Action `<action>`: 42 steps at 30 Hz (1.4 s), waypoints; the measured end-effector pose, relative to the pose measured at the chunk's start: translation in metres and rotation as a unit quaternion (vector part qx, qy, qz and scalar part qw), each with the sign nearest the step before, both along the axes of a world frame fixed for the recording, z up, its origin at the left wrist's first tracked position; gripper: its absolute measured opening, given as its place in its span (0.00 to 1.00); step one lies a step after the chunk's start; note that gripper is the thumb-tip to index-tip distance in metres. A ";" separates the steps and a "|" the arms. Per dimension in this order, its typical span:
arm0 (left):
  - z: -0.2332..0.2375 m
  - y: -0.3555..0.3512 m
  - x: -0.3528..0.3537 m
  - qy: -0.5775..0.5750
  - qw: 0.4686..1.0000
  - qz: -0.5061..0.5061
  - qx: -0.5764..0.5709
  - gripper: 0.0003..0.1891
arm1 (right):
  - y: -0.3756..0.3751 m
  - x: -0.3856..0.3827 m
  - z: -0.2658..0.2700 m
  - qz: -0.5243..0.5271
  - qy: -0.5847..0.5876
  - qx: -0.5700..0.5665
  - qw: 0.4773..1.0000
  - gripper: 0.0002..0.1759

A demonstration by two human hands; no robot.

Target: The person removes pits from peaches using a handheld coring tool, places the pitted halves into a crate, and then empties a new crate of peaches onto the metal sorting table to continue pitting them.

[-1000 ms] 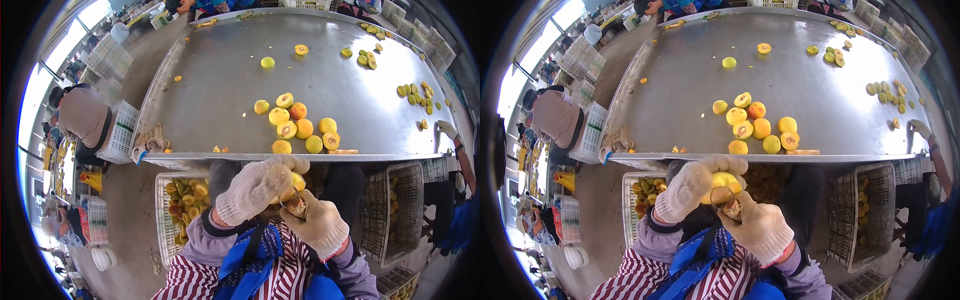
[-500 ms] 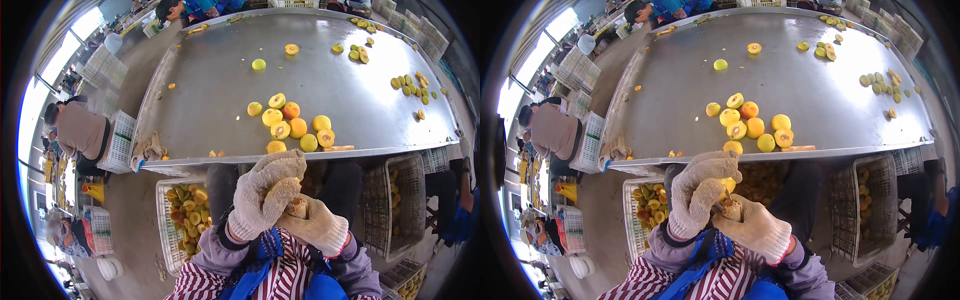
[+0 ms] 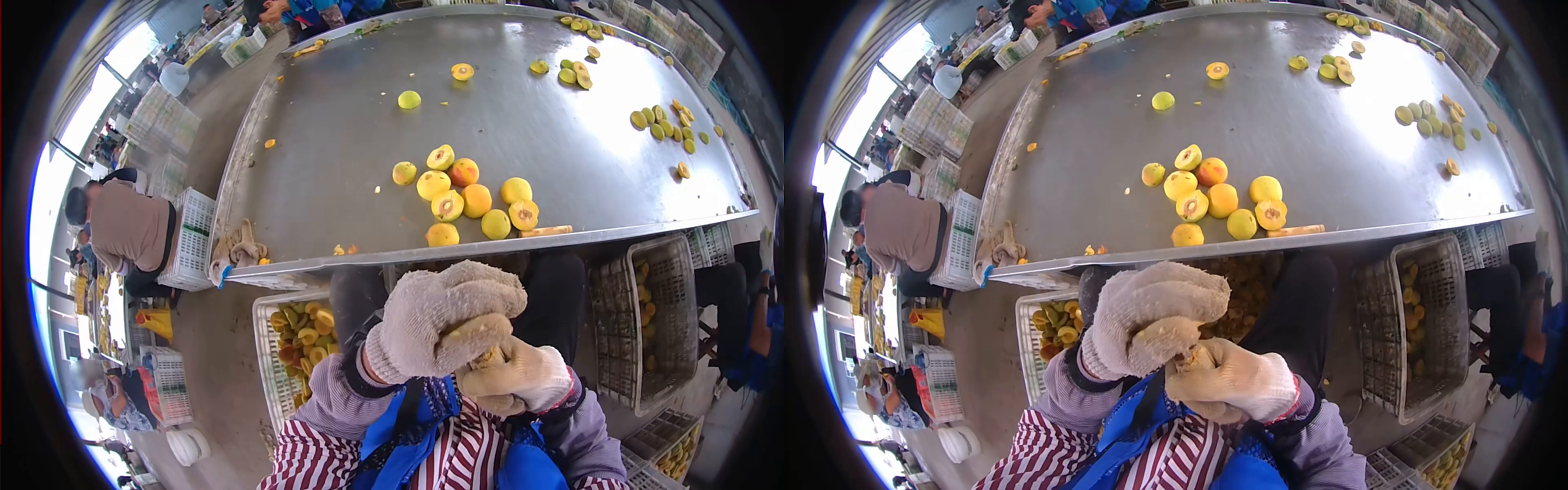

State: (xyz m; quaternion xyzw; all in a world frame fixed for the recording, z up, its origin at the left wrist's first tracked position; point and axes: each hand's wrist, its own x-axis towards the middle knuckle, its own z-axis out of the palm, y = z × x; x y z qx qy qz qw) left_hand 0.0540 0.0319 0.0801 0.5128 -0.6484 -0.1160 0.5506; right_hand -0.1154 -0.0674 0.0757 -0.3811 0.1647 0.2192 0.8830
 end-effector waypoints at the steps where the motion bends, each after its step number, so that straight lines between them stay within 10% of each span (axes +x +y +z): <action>1: 0.000 0.001 -0.001 0.000 1.000 -0.002 0.002 0.09 | -0.001 -0.001 -0.008 -0.002 0.000 0.002 1.000 0.13; 4: -0.006 0.002 -0.014 0.008 0.999 0.013 -0.042 0.11 | -0.001 -0.004 -0.030 0.050 -0.051 0.173 0.982 0.13; 6: -0.014 0.000 -0.022 0.233 0.972 -0.023 0.021 0.15 | 0.001 -0.002 -0.032 0.015 -0.101 0.190 0.977 0.14; 7: 0.000 0.005 -0.026 0.440 0.878 -0.072 0.175 0.24 | 0.002 0.002 -0.032 0.015 -0.100 0.189 0.977 0.14; 10: -0.022 -0.004 -0.032 0.616 0.770 -0.075 0.148 0.27 | 0.011 0.007 -0.028 0.141 -0.090 -0.112 0.979 0.14; 14: -0.033 0.024 0.004 0.435 0.874 0.154 0.154 0.28 | -0.015 0.003 -0.013 0.086 -0.028 -0.008 0.996 0.11; 16: -0.036 0.061 0.031 0.410 0.836 0.313 0.189 0.28 | -0.028 -0.008 -0.018 0.080 -0.016 -0.052 0.995 0.10; 18: -0.091 0.119 0.080 0.111 0.864 0.438 0.224 0.23 | -0.031 -0.011 -0.023 0.076 0.002 -0.078 0.994 0.11; 20: -0.091 0.139 0.088 -0.176 0.692 0.525 0.464 0.18 | -0.027 -0.009 -0.030 0.077 0.028 -0.099 0.992 0.12; 22: -0.091 0.128 0.082 -0.342 0.696 0.493 0.393 0.20 | -0.016 0.003 -0.030 0.099 0.052 -0.143 0.983 0.10; 25: -0.085 0.064 0.073 -0.025 0.884 0.357 0.300 0.16 | -0.003 0.019 -0.033 0.121 0.041 -0.184 0.975 0.12; 28: -0.115 -0.005 0.072 -0.128 0.958 0.176 0.185 0.15 | 0.000 0.022 -0.032 0.110 0.043 -0.255 0.960 0.16; 31: -0.139 -0.043 0.084 -0.165 0.934 0.157 0.275 0.15 | -0.002 0.016 -0.024 0.032 0.085 -0.266 0.960 0.13; 33: -0.135 -0.059 0.096 -0.197 0.816 0.258 0.479 0.15 | -0.002 0.006 -0.020 -0.025 -0.015 -0.256 0.966 0.10; 42: -0.130 -0.065 0.109 -0.217 0.786 0.244 0.524 0.23 | 0.019 0.027 -0.030 -0.105 -0.036 -0.303 0.946 0.05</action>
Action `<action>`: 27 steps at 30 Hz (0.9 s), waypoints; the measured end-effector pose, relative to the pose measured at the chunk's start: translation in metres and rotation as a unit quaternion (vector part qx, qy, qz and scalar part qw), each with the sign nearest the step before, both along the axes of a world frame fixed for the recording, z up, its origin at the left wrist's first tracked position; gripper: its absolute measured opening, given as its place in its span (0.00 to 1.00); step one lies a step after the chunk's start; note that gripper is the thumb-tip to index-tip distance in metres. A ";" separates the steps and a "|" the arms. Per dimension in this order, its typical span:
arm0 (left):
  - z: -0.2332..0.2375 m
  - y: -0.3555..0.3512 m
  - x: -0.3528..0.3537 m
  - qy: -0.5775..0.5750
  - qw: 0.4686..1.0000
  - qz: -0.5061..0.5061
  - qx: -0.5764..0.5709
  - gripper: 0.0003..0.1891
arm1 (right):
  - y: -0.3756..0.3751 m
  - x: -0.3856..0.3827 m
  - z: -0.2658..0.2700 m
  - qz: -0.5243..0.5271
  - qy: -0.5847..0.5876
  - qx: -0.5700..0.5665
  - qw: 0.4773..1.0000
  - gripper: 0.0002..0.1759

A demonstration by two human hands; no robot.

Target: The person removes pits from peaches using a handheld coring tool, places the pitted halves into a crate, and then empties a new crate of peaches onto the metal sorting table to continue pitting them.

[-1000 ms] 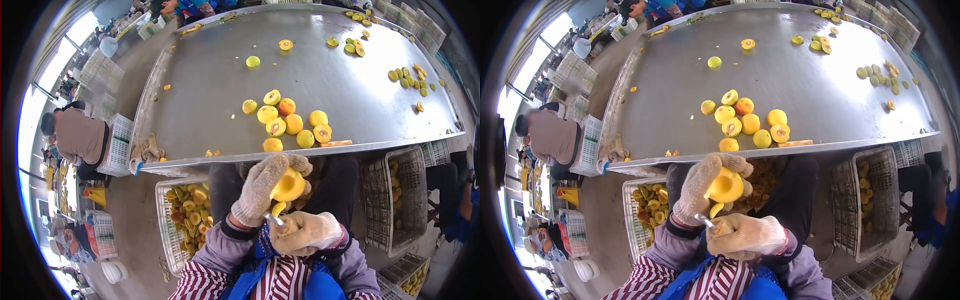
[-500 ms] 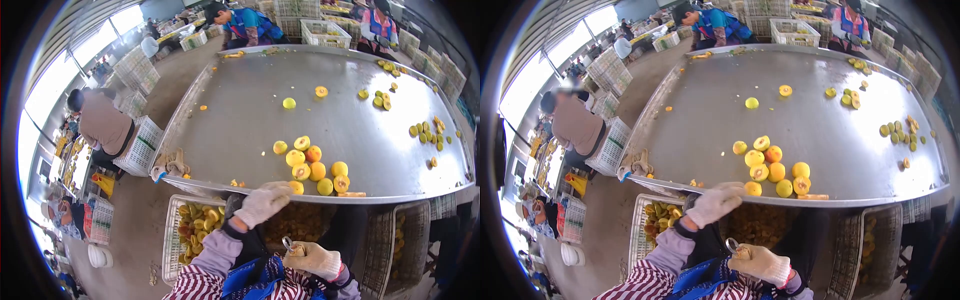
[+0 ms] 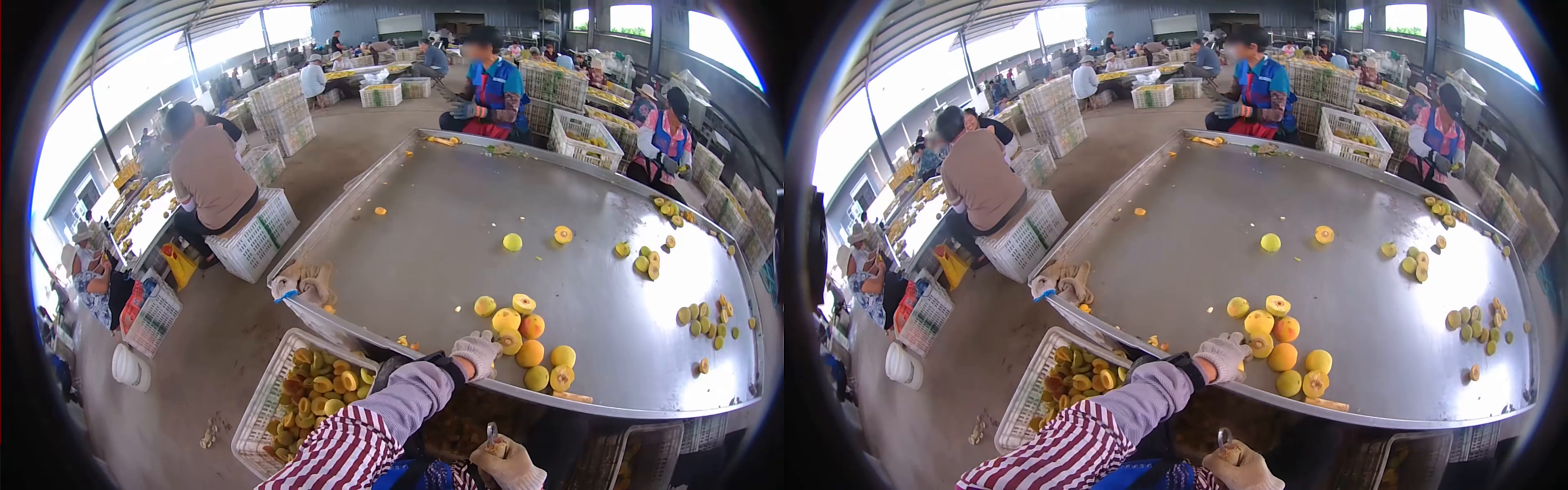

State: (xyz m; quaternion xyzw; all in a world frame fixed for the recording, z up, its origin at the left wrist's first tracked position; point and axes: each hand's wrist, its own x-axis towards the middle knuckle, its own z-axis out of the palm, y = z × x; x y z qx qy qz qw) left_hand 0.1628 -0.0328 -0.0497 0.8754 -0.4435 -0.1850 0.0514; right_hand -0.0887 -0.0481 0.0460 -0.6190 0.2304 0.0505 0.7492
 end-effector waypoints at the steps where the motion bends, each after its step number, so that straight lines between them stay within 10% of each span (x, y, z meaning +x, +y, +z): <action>1: 0.000 -0.001 -0.001 0.003 1.000 0.023 0.001 0.22 | -0.001 -0.001 0.001 -0.003 -0.011 0.011 1.000 0.04; 8: -0.021 0.025 0.026 -0.045 0.996 0.050 -0.067 0.30 | -0.007 -0.013 0.003 -0.064 0.022 0.029 0.997 0.06; 10: -0.033 0.026 0.034 0.081 0.960 0.126 -0.237 0.30 | -0.005 -0.012 -0.010 -0.086 -0.010 0.017 0.996 0.07; 12: -0.008 0.029 0.023 0.507 0.756 0.213 -0.355 0.29 | -0.011 -0.014 -0.020 -0.037 0.073 -0.058 0.995 0.08; 14: 0.019 0.046 -0.005 0.668 0.568 0.199 -0.438 0.29 | -0.011 -0.010 -0.012 -0.049 0.108 -0.094 0.988 0.17; 16: 0.040 0.057 -0.033 0.704 0.516 0.164 -0.459 0.31 | -0.011 -0.004 0.004 -0.034 0.120 -0.148 0.981 0.19; 21: 0.089 0.073 -0.094 0.584 0.642 0.172 -0.467 0.42 | -0.002 0.004 0.013 -0.057 -0.021 -0.327 0.943 0.16; 27: 0.099 0.082 -0.118 0.557 0.665 0.120 -0.483 0.36 | 0.006 0.005 0.006 -0.094 -0.109 -0.433 0.890 0.14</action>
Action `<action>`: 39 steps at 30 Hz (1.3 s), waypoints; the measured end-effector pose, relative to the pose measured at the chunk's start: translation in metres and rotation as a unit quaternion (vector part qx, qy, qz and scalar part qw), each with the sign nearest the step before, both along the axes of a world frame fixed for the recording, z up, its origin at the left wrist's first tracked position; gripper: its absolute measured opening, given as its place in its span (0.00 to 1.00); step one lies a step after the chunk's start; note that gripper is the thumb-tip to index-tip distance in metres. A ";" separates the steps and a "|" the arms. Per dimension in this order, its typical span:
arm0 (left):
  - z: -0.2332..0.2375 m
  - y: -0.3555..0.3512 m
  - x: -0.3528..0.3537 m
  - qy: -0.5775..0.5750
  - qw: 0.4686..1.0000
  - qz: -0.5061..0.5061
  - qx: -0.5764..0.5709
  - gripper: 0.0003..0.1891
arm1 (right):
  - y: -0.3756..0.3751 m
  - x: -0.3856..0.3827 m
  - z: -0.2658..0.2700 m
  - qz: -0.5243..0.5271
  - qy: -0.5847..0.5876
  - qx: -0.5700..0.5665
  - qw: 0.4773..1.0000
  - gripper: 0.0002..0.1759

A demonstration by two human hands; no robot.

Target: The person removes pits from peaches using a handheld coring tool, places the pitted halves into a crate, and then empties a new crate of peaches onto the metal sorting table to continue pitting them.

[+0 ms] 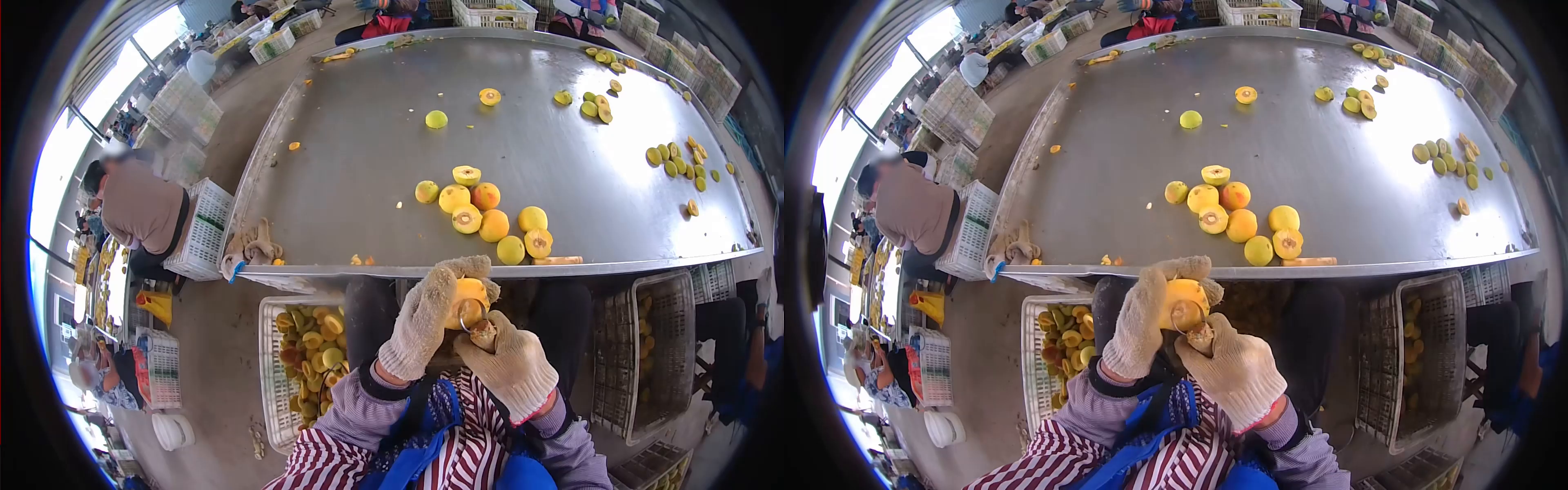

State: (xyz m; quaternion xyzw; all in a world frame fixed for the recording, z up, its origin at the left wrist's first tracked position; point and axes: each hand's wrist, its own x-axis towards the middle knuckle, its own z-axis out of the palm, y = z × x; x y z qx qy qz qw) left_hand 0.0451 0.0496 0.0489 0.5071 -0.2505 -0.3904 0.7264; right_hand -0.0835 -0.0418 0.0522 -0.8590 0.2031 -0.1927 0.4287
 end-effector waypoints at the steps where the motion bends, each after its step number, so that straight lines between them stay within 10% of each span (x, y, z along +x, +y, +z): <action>1: 0.000 0.000 -0.003 -0.030 0.999 0.012 -0.009 0.36 | 0.001 -0.001 -0.001 -0.003 -0.010 -0.010 1.000 0.14; 14: 0.025 -0.004 -0.025 -0.004 0.999 0.038 0.006 0.22 | 0.008 -0.017 0.000 0.054 0.005 0.259 0.964 0.13; 16: 0.014 -0.009 -0.025 -0.191 0.977 0.082 -0.036 0.21 | 0.004 -0.016 0.007 0.070 0.022 0.379 0.923 0.14; 23: 0.024 -0.011 -0.020 0.101 0.991 0.012 -0.090 0.27 | 0.011 -0.018 0.015 0.033 0.003 0.213 0.976 0.15; 31: 0.014 -0.013 -0.036 0.015 0.990 0.066 -0.120 0.29 | 0.007 -0.014 0.001 -0.016 -0.051 0.079 0.995 0.13; 39: 0.036 -0.012 -0.021 -0.064 0.998 0.009 0.023 0.28 | 0.003 -0.013 0.000 0.040 -0.013 0.317 0.948 0.14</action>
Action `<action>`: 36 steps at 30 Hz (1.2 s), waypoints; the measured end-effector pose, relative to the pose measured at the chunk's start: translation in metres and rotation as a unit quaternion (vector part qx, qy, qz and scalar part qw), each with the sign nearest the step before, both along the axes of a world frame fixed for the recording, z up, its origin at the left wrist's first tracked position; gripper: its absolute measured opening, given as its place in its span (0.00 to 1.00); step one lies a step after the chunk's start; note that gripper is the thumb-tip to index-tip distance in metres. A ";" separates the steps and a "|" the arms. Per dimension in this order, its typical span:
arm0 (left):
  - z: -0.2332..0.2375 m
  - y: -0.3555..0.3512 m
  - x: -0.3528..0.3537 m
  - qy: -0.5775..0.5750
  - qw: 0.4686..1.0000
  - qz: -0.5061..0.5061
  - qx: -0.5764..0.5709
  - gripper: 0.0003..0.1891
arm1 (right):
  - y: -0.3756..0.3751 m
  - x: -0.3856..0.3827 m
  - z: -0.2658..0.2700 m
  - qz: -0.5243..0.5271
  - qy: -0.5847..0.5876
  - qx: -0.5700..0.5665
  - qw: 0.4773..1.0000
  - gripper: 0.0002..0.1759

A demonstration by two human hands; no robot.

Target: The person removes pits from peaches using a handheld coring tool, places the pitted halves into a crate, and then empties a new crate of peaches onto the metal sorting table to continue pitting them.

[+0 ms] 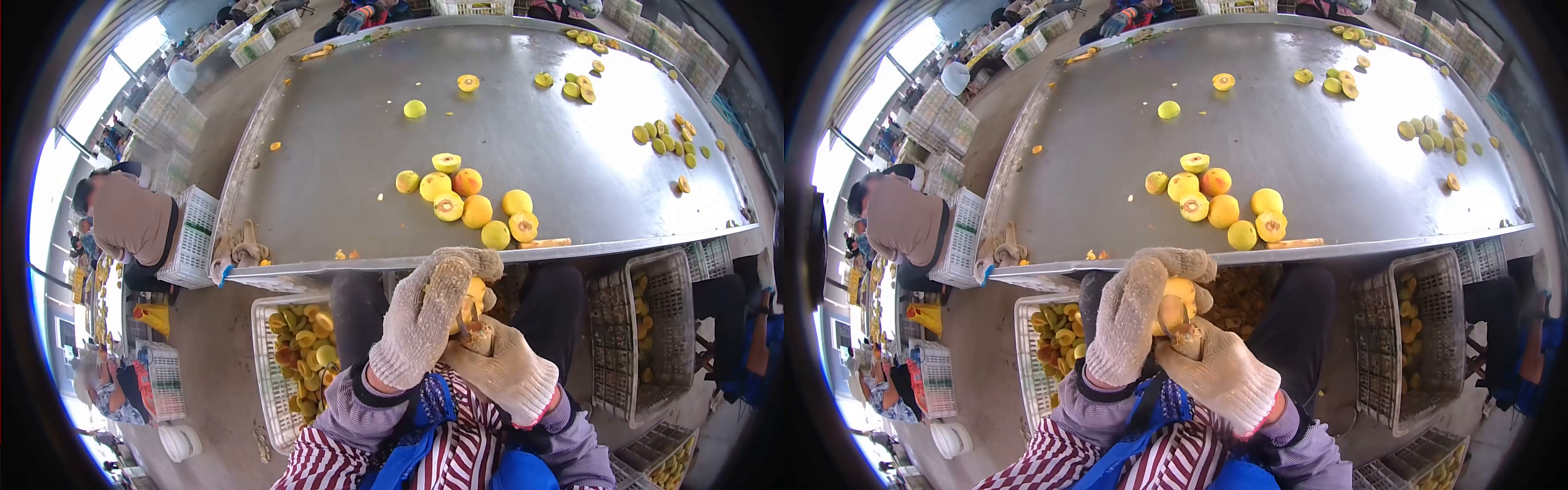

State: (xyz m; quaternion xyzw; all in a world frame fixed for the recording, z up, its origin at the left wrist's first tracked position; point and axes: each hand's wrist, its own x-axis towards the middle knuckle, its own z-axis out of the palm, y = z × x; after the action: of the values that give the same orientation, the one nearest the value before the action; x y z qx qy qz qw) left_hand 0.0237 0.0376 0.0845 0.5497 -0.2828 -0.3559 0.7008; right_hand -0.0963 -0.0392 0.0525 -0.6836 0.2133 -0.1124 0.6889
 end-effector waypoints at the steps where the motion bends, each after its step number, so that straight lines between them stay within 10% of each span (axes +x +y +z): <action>1: 0.000 0.000 0.000 -0.001 1.000 0.000 0.000 0.28 | -0.002 0.000 0.002 0.030 0.028 0.085 0.996 0.15; 6: 0.005 0.002 0.001 -0.243 0.969 0.007 0.039 0.20 | -0.021 -0.009 0.037 0.135 0.146 0.277 0.940 0.13; 10: 0.008 -0.003 0.011 -0.220 0.973 -0.061 0.038 0.18 | -0.030 -0.016 0.031 0.191 0.126 0.338 0.913 0.12; 17: 0.001 -0.012 0.016 -0.503 0.852 -0.007 -0.148 0.09 | -0.038 -0.026 -0.002 0.250 0.083 0.476 0.839 0.11; 24: 0.000 -0.015 0.012 -0.239 0.962 -0.113 0.064 0.15 | -0.041 -0.025 0.007 0.203 0.121 0.413 0.880 0.11; 30: -0.027 -0.020 0.011 -0.417 0.900 0.005 -0.127 0.22 | -0.039 -0.022 -0.019 0.263 0.034 0.544 0.796 0.13; 32: -0.027 -0.018 0.005 0.149 0.983 -0.106 -0.029 0.26 | -0.038 -0.020 -0.011 0.199 0.070 0.527 0.823 0.13; 36: -0.050 -0.024 0.019 0.095 0.994 0.030 -0.042 0.22 | -0.044 -0.013 -0.005 0.299 0.106 0.394 0.862 0.14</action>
State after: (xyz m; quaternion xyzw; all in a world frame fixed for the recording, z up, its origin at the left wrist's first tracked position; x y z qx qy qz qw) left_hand 0.0428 0.0141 0.0343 0.4915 -0.2130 -0.3729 0.7577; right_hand -0.1094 -0.0836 0.0470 -0.3939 0.0969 0.2661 0.8744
